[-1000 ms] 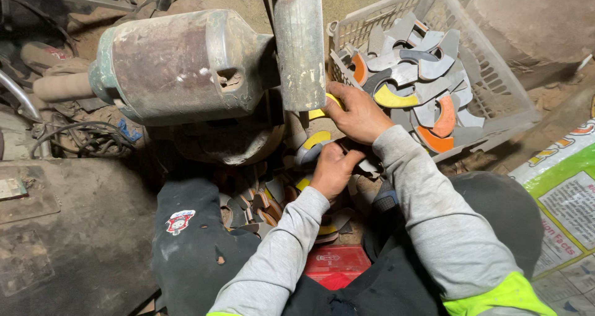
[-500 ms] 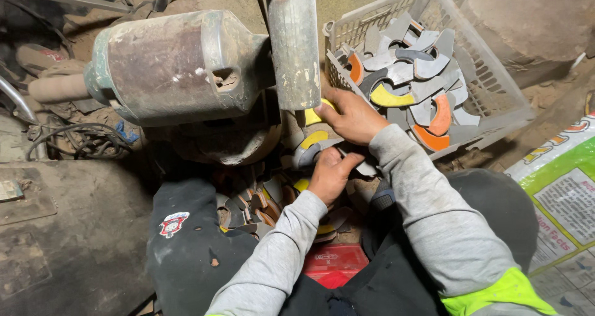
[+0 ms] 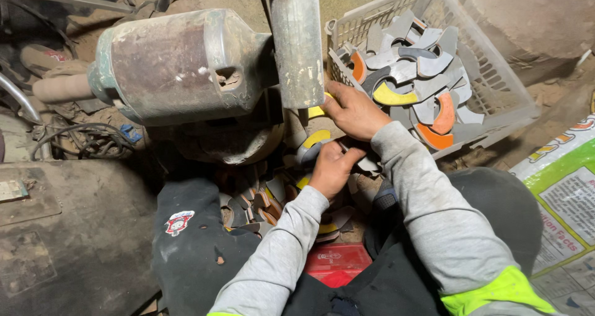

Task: The person sits at a bench grinder and repeatedly presses curved shoe sole pieces against the rotating wheel to smooth or shape their edges. They handle multiple pieces one at a time, turning them over and adjusting grip as needed.

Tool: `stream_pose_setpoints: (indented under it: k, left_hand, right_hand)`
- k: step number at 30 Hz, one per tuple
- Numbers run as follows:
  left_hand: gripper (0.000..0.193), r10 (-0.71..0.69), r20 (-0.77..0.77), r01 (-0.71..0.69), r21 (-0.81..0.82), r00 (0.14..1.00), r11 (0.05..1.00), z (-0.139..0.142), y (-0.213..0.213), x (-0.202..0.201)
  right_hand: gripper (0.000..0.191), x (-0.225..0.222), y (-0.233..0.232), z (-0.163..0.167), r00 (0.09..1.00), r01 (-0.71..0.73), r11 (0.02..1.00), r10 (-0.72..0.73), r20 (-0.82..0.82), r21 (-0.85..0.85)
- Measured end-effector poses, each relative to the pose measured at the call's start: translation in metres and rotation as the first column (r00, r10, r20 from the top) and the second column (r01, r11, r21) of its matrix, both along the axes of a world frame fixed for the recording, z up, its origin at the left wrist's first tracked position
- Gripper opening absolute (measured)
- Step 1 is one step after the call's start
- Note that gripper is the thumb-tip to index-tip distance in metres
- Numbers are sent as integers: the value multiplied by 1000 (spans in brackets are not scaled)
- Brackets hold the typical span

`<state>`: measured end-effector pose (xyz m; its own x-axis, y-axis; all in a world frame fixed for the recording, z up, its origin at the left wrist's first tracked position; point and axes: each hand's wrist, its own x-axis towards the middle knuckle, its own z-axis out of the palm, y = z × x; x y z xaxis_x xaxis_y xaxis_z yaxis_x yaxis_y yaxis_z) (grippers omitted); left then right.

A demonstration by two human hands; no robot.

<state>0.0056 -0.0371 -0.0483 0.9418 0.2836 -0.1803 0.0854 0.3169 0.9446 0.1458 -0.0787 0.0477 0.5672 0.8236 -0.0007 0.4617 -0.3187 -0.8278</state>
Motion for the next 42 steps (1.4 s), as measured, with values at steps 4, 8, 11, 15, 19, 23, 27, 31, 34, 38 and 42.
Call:
stream_pose_setpoints:
  k: [4, 8, 11, 15, 19, 23, 27, 31, 34, 38, 42]
  left_hand:
    - [32, 47, -100, -43, 38, 994, 998, -4, 2, 7]
    - [14, 15, 29, -10, -153, 999, 988, 8, 3, 7]
    - [14, 15, 31, -9, -196, 999, 981, 17, 0, 2]
    - [22, 28, -64, -18, 165, 998, 986, 20, -8, -9]
    - [22, 200, -108, -77, 669, 974, 739, 27, -20, -34]
    - [26, 212, -169, -19, 739, 963, 674, 33, -11, -42]
    - [30, 188, -158, -27, 693, 969, 720, 37, -9, -37]
    - [46, 219, -264, -31, 572, 939, 820, 31, -13, -22]
    - [43, 243, -274, -31, 602, 931, 798, 20, -20, -8]
    - [47, 154, 29, -155, 312, 988, 937, 4, -29, 1]
    - [34, 4, -40, 4, 215, 999, 977, -3, -32, 10]
  right_hand:
    - [39, 7, 10, -4, 999, 40, 998, -38, 38, -41]
    - [40, 9, 13, -6, 998, 42, 999, -40, 48, -31]
    - [40, 4, 11, -4, 998, 50, 997, -47, 48, -64]
    - [43, -6, 0, 2, 999, -39, 999, 39, -14, -6]
    - [44, -3, -23, 13, 971, -203, 950, 165, -174, -235]
    - [42, 2, -37, 21, 941, -292, 932, 239, -240, -216]
    - [40, 3, -45, 30, 960, -268, 952, 251, -123, -149]
    - [38, -2, -40, 36, 999, -36, 953, 39, 5, -300]
    - [44, -14, -32, 35, 990, 57, 959, -19, 138, -278]
    - [44, -23, -30, 39, 999, -18, 972, 25, 26, -235]
    - [60, -22, -32, 45, 998, -69, 984, 71, 4, -162]
